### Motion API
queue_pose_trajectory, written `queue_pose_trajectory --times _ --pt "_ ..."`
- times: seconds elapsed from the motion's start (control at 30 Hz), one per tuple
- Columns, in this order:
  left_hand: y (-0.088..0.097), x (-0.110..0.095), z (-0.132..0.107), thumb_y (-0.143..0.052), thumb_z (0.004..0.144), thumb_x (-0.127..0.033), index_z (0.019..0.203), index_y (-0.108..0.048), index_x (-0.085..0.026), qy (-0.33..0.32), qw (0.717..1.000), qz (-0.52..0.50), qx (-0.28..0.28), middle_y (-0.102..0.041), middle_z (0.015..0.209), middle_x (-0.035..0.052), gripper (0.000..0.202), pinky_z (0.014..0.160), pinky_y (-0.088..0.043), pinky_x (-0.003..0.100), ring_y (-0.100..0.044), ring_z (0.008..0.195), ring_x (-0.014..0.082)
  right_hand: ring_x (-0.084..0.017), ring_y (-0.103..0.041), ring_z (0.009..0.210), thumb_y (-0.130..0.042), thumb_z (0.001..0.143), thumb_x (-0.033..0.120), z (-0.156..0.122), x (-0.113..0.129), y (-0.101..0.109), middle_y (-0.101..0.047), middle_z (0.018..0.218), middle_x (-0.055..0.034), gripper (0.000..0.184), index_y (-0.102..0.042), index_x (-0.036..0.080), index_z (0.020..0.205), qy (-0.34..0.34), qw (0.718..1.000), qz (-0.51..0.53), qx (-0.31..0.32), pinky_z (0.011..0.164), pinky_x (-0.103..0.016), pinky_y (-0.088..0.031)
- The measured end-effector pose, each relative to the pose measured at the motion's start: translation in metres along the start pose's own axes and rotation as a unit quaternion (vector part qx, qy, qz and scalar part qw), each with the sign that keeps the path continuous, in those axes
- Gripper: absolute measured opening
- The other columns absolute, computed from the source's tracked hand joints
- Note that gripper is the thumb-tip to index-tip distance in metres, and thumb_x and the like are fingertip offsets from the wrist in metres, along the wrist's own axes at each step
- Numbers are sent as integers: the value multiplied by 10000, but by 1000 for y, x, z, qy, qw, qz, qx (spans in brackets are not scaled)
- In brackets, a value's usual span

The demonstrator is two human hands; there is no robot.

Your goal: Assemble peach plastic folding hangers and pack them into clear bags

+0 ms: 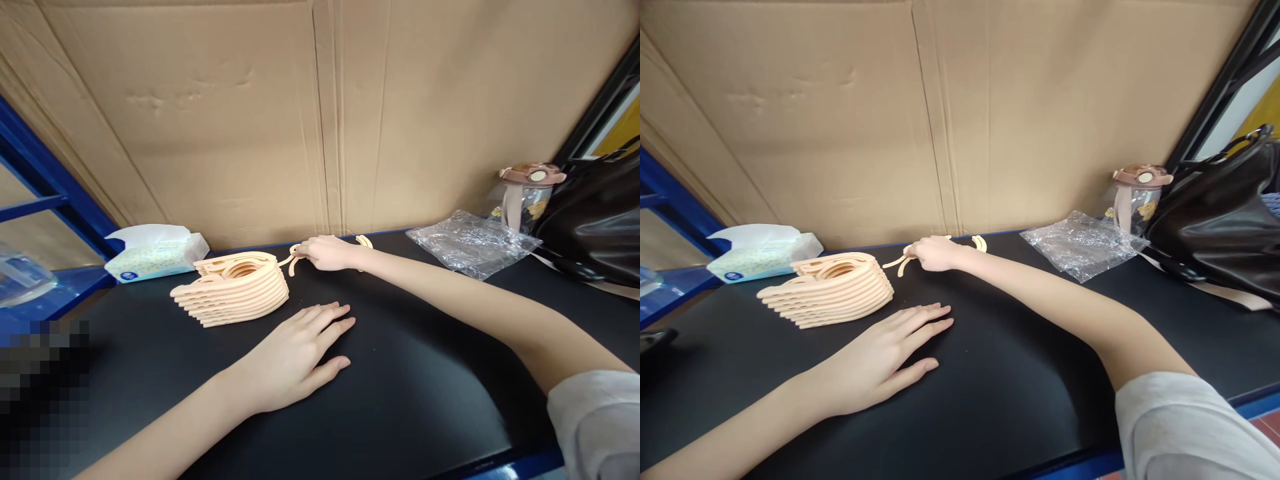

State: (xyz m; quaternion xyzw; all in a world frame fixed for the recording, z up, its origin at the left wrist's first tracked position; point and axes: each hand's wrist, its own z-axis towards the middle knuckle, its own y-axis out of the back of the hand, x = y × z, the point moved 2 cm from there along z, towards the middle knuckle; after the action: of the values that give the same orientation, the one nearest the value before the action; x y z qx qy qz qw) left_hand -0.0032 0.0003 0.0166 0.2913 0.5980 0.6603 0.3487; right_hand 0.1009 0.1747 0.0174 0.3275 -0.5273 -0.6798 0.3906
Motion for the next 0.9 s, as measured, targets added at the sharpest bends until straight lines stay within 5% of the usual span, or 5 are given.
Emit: queue_pose_trajectory --times 0.3,0.5,0.7,0.9 --pt "1 -10 0 -441 956 -260 1246 -558 -158 -39 995 41 -86 -615 1238 86 329 974 -472 405 -575 1130 238 -224 -588 1104 -408 815 -5 -88 44 16 -616 1271 -91 443 -603 130 1189 -5 1000 -9 -25 888 -346 -492" --pt "-5 -9 3 -459 949 -272 1228 -560 -116 75 980 87 -164 -627 1202 110 335 876 -509 400 -602 1044 245 -239 -606 1045 -390 852 38 -144 77 24 -623 1243 -127 418 -568 88 1227 -3 997 -47 -55 862 -376 -522" --pt "-8 -4 5 -430 962 -223 1131 -607 -144 86 986 68 -125 -664 1085 62 257 780 -512 352 -619 924 208 -205 -626 989 -416 887 62 -154 72 23 -659 1162 -62 379 -527 169 1234 -60 995 33 -77 811 -342 -528" --pt "-4 1 5 -406 960 -187 1056 -629 -170 103 988 25 -113 -660 1046 32 244 760 -496 328 -601 900 183 -142 -620 851 -492 882 109 -155 53 22 -647 991 -20 161 -579 208 975 -122 965 190 -130 765 -281 -498"
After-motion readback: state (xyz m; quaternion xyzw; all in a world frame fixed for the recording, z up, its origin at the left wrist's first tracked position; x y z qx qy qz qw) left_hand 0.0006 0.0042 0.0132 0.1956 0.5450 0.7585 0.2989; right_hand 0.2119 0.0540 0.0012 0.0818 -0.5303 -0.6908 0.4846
